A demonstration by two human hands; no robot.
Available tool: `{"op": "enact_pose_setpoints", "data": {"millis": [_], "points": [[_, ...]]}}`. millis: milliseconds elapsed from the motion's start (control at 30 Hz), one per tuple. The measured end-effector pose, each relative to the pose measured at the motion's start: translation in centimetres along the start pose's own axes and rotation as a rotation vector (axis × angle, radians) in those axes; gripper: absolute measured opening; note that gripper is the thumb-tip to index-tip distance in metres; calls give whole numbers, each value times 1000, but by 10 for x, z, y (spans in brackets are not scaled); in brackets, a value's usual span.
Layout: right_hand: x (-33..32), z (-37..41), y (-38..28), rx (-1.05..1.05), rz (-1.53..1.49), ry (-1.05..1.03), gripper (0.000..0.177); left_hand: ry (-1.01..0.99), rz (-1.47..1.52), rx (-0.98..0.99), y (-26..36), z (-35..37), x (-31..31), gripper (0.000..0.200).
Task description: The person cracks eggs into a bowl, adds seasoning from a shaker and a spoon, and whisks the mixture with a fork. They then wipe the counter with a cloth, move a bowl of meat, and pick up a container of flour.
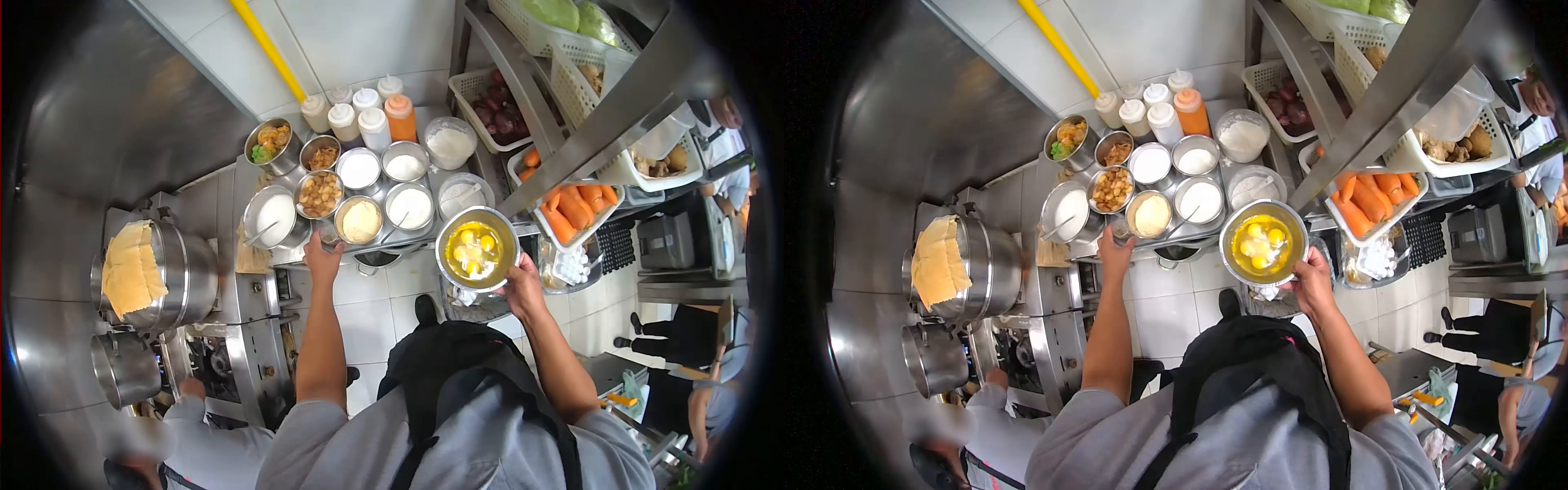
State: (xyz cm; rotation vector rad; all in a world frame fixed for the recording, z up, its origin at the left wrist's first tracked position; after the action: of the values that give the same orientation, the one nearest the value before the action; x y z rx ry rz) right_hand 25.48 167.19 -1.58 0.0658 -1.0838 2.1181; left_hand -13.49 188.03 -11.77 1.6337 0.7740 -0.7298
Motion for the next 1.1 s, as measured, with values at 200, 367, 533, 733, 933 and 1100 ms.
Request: {"op": "enact_pose_setpoints", "data": {"millis": [200,367,533,733,933,1100], "points": [[17,1,-7,20,26,-21,16,297,182,164,31,10,-32,57],[39,2,-18,19,49,-88,16,283,241,482,135,3,-99,59],[62,3,-27,10,60,-133,15,128,134,937,207,-20,-106,65],[78,-1,-29,-12,41,-177,18,70,-148,1278,249,-31,-90,29],[77,-9,-24,-35,12,-182,18,94,-114,1262,253,-31,-97,32],[82,1,-28,-11,24,-152,18,107,-22,1151,250,-23,-91,44]]}}
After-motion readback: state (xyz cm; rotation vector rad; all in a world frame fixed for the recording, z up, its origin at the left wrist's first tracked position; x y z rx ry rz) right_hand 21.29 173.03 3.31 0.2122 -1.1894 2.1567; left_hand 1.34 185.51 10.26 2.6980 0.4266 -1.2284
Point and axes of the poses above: each hand's wrist, its own z-axis away from the middle knuckle, its own x-axis out of the palm, y = z × x, the point moved 1 cm from there along -z, towards the middle knuckle, and after that the axes turned 11 degrees about x, right-handed, at the moved point
